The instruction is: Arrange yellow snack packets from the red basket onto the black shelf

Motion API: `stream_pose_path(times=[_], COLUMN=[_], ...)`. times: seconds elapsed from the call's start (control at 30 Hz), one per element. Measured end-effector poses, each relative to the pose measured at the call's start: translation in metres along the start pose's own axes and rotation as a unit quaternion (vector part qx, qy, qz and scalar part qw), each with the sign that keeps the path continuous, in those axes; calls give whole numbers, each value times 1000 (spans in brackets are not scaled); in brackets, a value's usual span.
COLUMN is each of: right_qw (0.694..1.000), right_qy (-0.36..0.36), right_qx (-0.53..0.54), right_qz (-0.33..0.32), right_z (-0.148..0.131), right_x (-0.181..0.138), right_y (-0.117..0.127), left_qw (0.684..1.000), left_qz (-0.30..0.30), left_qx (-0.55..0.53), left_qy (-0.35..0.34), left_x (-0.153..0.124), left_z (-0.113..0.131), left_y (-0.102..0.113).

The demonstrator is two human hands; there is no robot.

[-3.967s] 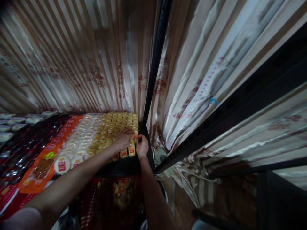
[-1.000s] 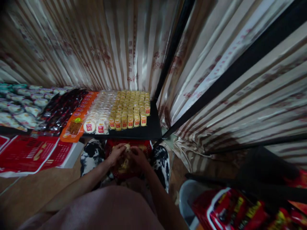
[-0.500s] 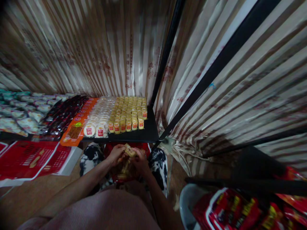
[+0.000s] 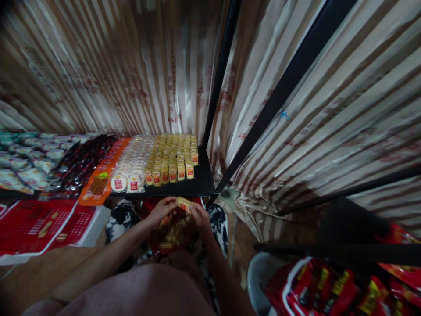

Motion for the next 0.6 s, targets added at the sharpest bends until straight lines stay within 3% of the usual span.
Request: stream_pose_path(times=[0.27, 0.6], right_qw=[996, 989], right_qy=[-2, 91], right_qx=[66, 90], right_qz=[61, 73], right_z=[-13, -12], right_x=[10, 19], right_y=[14, 10], left_qw=[999, 988], left_qz=[5, 17], left_qx=[9, -148], left_qy=[-30, -31], left_x=[3, 12], left_z=[0, -4], left_y=[-9, -40])
Point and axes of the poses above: each hand's wrist, its own x-axis towards the middle knuckle, its own y-axis out of the back of the hand, z = x × y, the point moved 6 cm from there along x, towards the middle knuckle, and after that the axes turned 15 degrees about -z, right-handed, at the moved point
